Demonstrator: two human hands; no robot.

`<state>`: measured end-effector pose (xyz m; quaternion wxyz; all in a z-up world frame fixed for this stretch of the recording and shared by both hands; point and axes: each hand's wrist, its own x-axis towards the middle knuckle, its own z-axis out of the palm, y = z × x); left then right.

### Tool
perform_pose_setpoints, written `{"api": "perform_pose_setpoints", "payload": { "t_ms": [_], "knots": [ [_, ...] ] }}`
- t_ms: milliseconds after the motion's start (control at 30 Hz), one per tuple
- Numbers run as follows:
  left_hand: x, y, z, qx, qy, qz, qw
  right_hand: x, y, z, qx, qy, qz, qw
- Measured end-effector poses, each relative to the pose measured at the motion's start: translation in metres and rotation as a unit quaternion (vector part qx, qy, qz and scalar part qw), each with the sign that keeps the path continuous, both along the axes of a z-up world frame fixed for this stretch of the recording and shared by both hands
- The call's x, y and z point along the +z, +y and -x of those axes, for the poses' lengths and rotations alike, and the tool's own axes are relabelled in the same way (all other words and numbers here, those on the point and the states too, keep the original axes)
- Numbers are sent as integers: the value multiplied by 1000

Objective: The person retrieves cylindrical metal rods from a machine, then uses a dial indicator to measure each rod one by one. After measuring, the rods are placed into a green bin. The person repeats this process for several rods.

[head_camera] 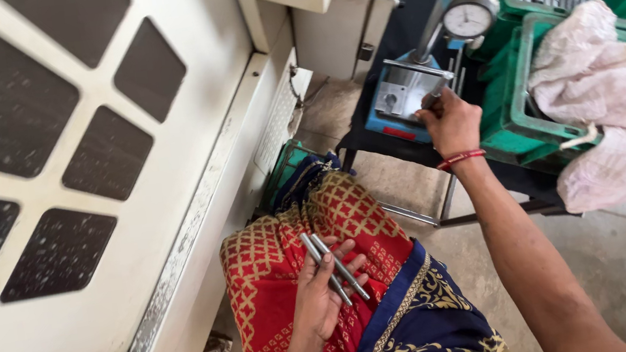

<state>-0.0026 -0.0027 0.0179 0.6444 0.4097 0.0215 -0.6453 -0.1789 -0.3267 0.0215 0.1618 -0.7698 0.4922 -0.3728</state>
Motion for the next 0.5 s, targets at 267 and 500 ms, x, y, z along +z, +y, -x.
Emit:
{"api": "perform_pose_setpoints", "payload": {
  "t_ms": [267,500],
  "knots": [
    [1,0,-2,-5,-3,-8,1000,-6,-18,-5,-29,-19,-30,999],
    [-6,1,3,-3,13,2,1000,-4,-29,-6,-39,-15,-34,999]
  ]
}}
